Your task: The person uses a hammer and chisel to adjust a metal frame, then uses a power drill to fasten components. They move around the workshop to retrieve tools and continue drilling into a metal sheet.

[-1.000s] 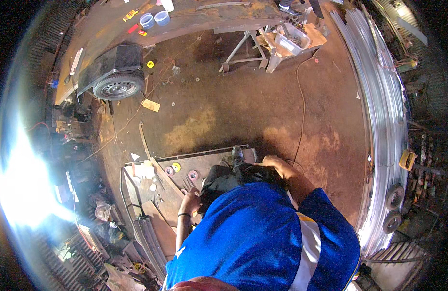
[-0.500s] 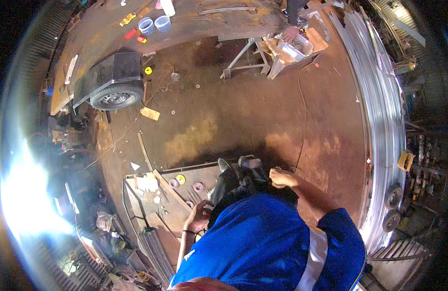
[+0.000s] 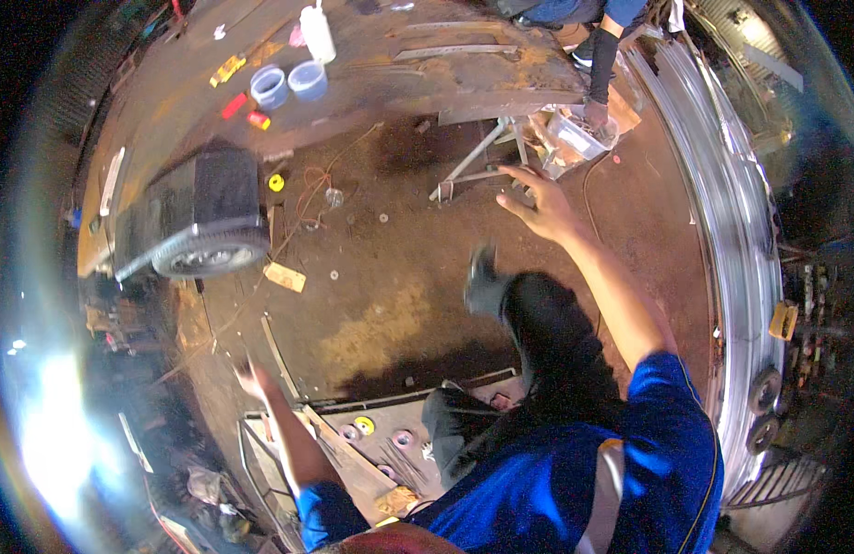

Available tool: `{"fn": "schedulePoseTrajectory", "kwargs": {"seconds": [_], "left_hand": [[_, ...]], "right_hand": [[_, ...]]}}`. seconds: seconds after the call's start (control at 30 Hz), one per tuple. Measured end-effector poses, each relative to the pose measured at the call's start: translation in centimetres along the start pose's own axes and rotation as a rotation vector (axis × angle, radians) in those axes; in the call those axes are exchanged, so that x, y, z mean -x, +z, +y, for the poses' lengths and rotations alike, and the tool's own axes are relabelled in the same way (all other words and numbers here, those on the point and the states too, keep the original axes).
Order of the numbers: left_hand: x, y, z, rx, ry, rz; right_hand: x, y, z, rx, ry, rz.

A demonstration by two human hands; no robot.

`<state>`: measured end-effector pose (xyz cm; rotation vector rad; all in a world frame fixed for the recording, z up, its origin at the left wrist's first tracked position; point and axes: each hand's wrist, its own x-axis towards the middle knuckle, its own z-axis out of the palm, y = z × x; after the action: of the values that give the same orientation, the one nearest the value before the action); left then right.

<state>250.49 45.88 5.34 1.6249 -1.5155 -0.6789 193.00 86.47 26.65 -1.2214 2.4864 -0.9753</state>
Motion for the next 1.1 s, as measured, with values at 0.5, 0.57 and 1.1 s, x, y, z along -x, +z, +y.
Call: {"fn": "schedulePoseTrajectory", "kwargs": {"seconds": [0.5, 0.57, 1.1], "left_hand": [[-33.0, 61.3, 102.1, -0.197, 1.085, -0.791], [-36.1, 57.1, 91.9, -0.439, 0.824, -0.880], [-10.9, 28.6, 103.9, -0.627, -0.697, -1.116]], "right_hand": [[-78.5, -54.5, 25.7, 1.155, 0.301, -0.063], [-80.5, -55.3, 26.0, 0.824, 0.214, -0.080], [-78.5, -46.9, 16.8, 0.000, 0.811, -0.413]]}}
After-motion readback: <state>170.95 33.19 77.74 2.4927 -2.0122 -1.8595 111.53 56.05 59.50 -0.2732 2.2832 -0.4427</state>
